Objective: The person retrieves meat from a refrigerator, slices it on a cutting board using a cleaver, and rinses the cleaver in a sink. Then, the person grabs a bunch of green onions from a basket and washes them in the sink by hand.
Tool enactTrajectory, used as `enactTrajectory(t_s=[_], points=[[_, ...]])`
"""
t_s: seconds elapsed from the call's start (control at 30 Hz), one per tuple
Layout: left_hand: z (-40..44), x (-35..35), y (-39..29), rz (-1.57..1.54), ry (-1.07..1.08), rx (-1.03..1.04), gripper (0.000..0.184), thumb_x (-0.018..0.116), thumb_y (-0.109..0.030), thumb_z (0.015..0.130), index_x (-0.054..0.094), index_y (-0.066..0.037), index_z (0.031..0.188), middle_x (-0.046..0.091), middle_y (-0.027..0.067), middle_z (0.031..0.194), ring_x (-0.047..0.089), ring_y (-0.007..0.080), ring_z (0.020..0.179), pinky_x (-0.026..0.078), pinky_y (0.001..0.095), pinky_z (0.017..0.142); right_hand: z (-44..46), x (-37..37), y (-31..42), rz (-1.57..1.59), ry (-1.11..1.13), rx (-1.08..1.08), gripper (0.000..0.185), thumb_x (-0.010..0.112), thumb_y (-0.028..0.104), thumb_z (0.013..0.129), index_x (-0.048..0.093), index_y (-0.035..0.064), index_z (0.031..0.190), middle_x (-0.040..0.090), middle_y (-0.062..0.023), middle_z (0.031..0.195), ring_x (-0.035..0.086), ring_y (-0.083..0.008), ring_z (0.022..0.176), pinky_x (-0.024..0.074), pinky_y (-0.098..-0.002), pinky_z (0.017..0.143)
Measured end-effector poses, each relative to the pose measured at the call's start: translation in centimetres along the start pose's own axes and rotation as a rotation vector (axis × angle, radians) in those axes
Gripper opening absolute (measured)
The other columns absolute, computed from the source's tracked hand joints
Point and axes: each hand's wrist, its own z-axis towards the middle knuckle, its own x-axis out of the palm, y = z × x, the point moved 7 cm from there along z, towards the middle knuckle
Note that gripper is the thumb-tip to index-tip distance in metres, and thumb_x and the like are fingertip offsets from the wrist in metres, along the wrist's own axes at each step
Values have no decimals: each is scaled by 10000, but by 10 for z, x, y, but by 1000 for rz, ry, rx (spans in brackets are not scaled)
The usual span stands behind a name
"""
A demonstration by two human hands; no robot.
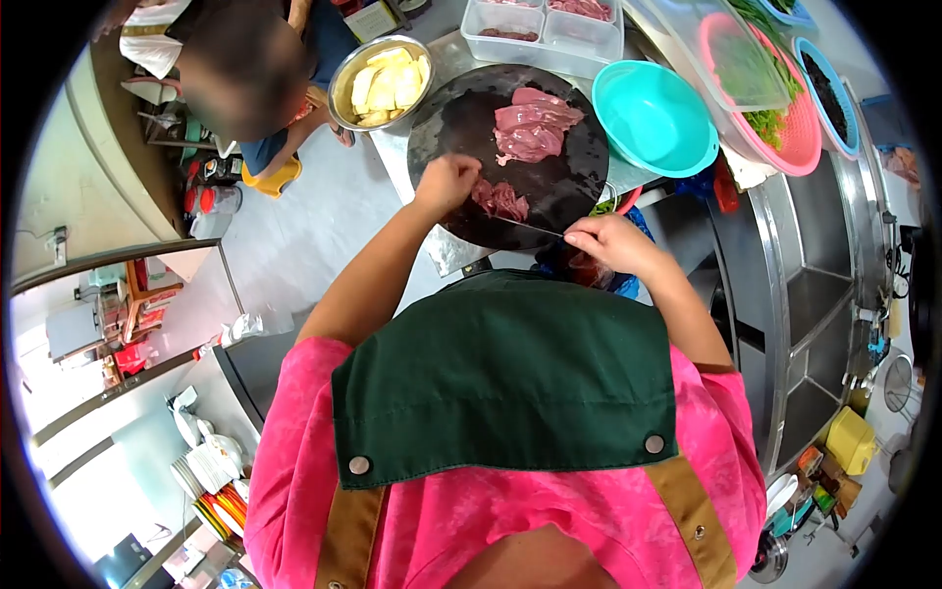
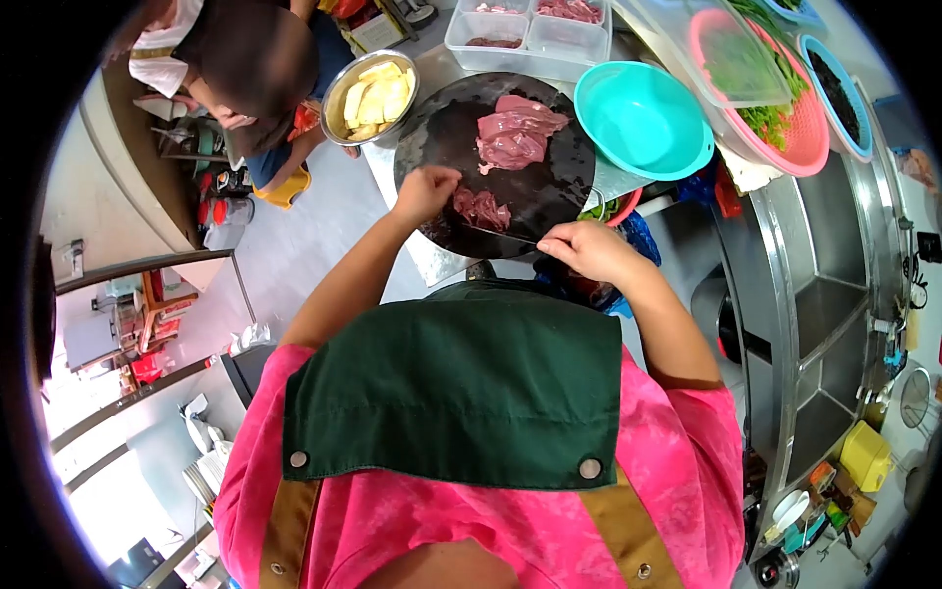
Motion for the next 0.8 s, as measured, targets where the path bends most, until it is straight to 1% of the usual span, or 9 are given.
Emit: enactTrajectory(t_s=[0.07,0.13,0.33,0.47,0.53,0.6,0.67,0.73,0.8], points=[[24,0,-12,155,-109,132,229,598,-149,751,628,-64,961,634,126,899,603,280,816,469,332,743,5,5,2,16,-26,2,302,540,337,839,630,50,875,621,-157,776,589,-327,732,462,-370,654],[28,7,-58,177,-216,619,178,564,-145,739,632,-83,891,615,131,858,582,315,807,471,388,732,13,13,8,-31,-13,-25,305,539,344,835,636,58,878,619,-161,785,589,-326,734,461,-376,657],[61,40,-58,497,-61,323,188,575,-111,694,610,-62,873,608,137,893,567,321,865,452,386,778,28,32,24,-62,-57,-80,325,512,342,841,619,36,825,610,-174,775,570,-364,753,442,-434,673],[68,29,-42,359,7,116,178,578,-109,676,596,-50,843,611,146,842,580,322,807,462,395,731,30,39,28,-68,-43,-59,336,503,337,847,603,16,837,600,-195,802,563,-375,792,435,-436,691],[73,2,-26,148,-363,107,173,579,-161,667,605,-44,792,603,176,819,577,342,820,459,415,738,29,40,29,-79,2,-37,339,498,339,851,605,18,848,602,-192,815,563,-367,808,434,-431,697],[74,-1,-5,55,-354,-48,212,596,-185,662,633,-68,835,608,177,819,579,349,822,461,407,736,24,37,29,-43,-21,-43,339,497,338,853,607,17,850,603,-192,809,566,-366,801,435,-431,694],[73,20,10,87,58,-250,294,638,-229,650,634,-84,907,602,176,828,576,336,835,458,396,755,20,35,29,-7,-38,-54,340,496,338,854,608,17,853,603,-192,804,568,-365,793,436,-431,691],[55,32,5,59,90,-217,368,664,-239,647,612,-106,986,591,165,824,558,334,865,451,391,781,17,35,26,21,-48,-59,330,500,328,855,612,18,853,604,-191,794,572,-365,775,440,-431,676],[46,32,-20,94,-116,96,327,682,-224,628,613,-103,924,601,153,773,561,336,848,458,397,757,16,39,24,2,-49,-76,322,504,322,854,612,19,851,604,-190,788,573,-366,767,441,-431,669]])
